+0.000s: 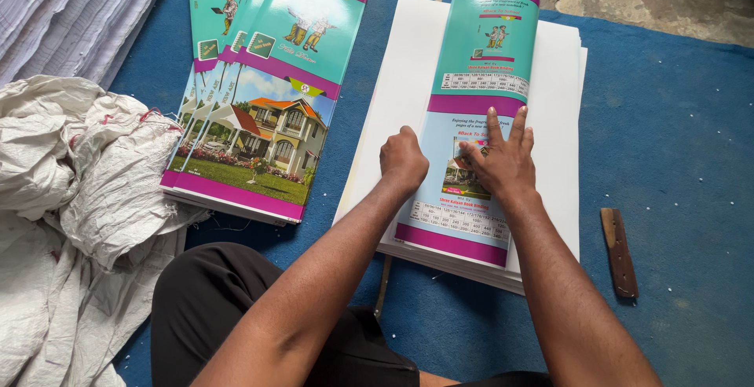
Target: The person is binding printed booklets by hand. They fold the booklet cover over a stack of blank pages, align the edges, and use a wooden tool to press and crease the spine. The person repeats this process for multiple booklets, stacking the finished ones to the side.
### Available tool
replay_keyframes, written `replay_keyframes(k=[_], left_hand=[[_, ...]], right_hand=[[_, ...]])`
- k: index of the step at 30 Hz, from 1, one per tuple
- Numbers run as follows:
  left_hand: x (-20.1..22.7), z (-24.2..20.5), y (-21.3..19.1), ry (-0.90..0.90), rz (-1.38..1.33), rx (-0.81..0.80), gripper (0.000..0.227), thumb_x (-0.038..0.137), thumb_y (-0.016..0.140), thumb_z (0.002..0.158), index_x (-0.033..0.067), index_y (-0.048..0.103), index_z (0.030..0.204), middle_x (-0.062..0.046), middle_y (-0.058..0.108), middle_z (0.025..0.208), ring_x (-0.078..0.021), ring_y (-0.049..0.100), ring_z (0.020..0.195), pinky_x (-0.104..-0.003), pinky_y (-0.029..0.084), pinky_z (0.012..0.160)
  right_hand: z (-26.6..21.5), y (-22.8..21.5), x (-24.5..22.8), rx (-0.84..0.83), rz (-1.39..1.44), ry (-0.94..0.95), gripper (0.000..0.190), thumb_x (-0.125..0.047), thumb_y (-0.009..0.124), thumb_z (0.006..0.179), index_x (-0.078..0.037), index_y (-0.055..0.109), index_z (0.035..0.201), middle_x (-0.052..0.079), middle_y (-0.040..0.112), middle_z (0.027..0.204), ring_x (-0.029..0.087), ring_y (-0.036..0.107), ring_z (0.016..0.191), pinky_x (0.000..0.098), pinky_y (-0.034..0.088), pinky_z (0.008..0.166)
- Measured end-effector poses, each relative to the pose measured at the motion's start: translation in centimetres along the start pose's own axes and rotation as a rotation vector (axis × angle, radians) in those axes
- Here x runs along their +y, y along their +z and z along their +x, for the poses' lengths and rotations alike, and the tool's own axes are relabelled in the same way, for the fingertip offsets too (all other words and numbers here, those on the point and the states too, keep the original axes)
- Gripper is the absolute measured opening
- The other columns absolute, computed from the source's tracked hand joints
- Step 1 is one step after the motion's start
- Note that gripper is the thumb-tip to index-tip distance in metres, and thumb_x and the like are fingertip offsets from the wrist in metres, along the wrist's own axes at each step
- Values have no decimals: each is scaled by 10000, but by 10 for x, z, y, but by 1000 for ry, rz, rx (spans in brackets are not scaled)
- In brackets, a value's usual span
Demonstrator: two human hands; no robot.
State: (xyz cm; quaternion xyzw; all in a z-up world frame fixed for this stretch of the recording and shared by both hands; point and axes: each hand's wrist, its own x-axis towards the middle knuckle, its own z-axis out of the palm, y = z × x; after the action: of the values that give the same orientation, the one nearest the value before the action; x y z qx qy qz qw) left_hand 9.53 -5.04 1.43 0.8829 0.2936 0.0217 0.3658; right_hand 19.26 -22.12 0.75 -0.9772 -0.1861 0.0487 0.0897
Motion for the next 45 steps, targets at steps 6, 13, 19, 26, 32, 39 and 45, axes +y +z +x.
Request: replay_keyframes(k=[6, 13, 19, 26, 32, 39, 45], left_hand=[[0, -1, -2, -5, -14, -8, 238, -5, 602, 860, -53, 597, 1093, -267, 711, 1028, -398, 718, 1018, -459, 582, 908], [-2, 3, 1, 3, 10, -5, 260, 10, 624, 845, -44, 599, 1098, -277, 709, 1042, -419, 704, 1034, -463, 569, 928], [-4, 5, 4, -2, 90, 29, 321, 15, 637, 827, -49, 559, 1132, -281, 689, 1047, -428, 693, 1021, -466, 574, 901], [-8, 5, -5, 9, 35, -11, 281, -10, 588, 851, -62, 565, 1126, -279, 708, 1034, -414, 708, 1030, -468, 567, 930], [-7, 2, -10, -25, -11, -42, 269, -10, 572, 864, -57, 574, 1129, -278, 703, 1066, -403, 703, 1062, -467, 566, 948], [-8, 4, -12, -63, -8, -50, 294, -2, 592, 851, -49, 578, 1141, -273, 695, 1087, -400, 697, 1081, -464, 561, 963], [-12, 5, -7, -7, 2, -18, 284, 18, 587, 865, -55, 578, 1138, -286, 702, 1064, -424, 696, 1062, -480, 553, 961]], right_hand=[[-1, 0, -1, 3, -13, -1, 904, -774, 481, 888, -318, 236, 1629, 239, 2, 1688, 541, 140, 1504, 630, 509, 1001], [-1, -1, 0, 0, -27, -9, 896, -774, 468, 896, -319, 239, 1633, 244, 6, 1688, 540, 153, 1501, 635, 509, 1002], [-1, -1, -1, 3, -51, -5, 898, -785, 467, 894, -317, 245, 1628, 242, 8, 1683, 537, 165, 1500, 631, 526, 975], [-2, -3, -4, 5, -72, -5, 908, -795, 457, 892, -316, 244, 1633, 248, 8, 1686, 543, 181, 1491, 627, 551, 939], [-2, -2, -5, -11, -85, 6, 907, -802, 441, 887, -326, 236, 1631, 245, 12, 1683, 543, 176, 1492, 633, 557, 921], [-2, -2, -8, -7, -79, 4, 908, -812, 437, 880, -334, 244, 1627, 236, 21, 1685, 542, 178, 1492, 629, 552, 935], [-4, -2, -9, 20, -101, -14, 894, -789, 464, 896, -319, 261, 1628, 239, 29, 1685, 551, 187, 1486, 622, 546, 947]])
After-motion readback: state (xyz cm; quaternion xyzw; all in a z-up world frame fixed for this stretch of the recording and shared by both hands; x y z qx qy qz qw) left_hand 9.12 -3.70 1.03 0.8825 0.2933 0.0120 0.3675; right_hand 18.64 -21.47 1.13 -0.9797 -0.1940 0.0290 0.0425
